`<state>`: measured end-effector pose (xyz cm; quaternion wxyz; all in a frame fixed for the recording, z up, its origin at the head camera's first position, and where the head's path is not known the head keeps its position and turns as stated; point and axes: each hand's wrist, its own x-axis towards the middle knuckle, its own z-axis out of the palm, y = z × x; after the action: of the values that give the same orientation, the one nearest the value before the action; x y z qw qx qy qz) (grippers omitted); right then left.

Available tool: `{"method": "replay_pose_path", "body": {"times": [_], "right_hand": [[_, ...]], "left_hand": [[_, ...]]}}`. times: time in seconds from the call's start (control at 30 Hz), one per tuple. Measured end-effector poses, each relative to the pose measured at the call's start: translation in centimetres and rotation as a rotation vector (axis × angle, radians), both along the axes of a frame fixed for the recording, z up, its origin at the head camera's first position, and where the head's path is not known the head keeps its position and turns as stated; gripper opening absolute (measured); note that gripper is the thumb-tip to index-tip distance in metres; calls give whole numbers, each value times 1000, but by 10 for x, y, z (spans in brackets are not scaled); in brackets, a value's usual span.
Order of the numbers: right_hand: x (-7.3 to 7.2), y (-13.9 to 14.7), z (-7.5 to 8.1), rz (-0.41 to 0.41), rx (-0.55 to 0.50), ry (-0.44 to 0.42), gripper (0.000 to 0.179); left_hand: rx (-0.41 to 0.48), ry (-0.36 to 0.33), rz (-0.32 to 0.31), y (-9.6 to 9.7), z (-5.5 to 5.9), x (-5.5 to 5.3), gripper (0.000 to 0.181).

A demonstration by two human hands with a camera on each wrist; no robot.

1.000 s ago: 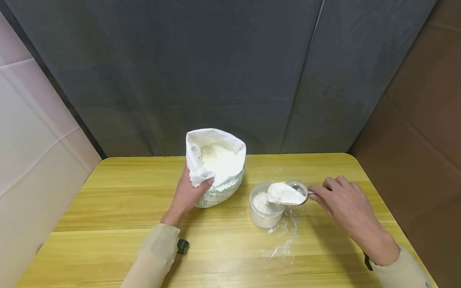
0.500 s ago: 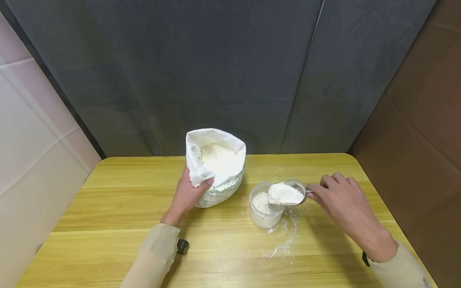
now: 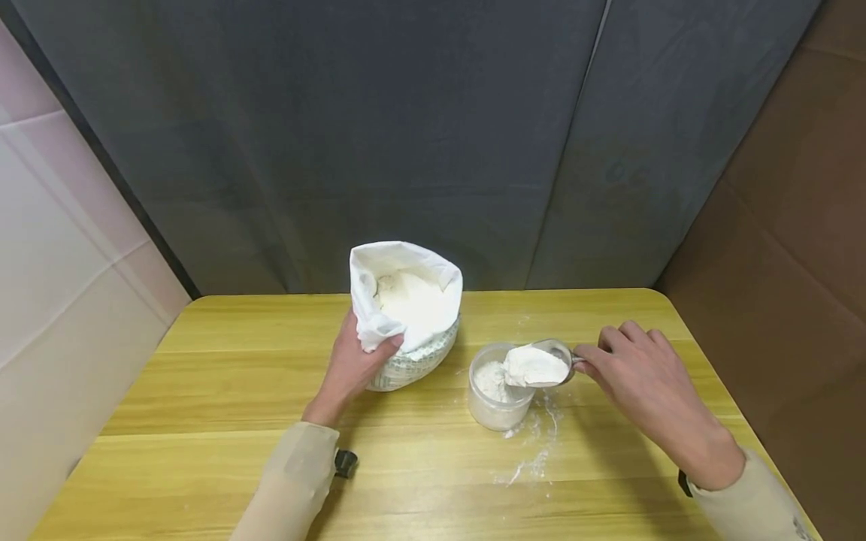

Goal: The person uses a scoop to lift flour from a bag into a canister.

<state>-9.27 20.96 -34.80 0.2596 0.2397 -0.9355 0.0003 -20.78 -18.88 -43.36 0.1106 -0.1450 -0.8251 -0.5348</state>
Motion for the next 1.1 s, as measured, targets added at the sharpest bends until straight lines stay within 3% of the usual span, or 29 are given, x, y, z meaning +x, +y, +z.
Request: {"method": "replay_pose_path", "body": {"times": [0.17, 0.37, 1.1], "right_hand": [[-1, -1, 2, 0, 5, 0, 14], [0, -3, 5, -3, 15, 2, 15], [-2, -11, 9, -6, 39, 30, 18]], "left_hand": [[-17, 30, 36, 1, 0, 4, 99], [2, 59, 17, 2, 0, 6, 100], [0, 37, -8, 4, 0, 7, 101]]}}
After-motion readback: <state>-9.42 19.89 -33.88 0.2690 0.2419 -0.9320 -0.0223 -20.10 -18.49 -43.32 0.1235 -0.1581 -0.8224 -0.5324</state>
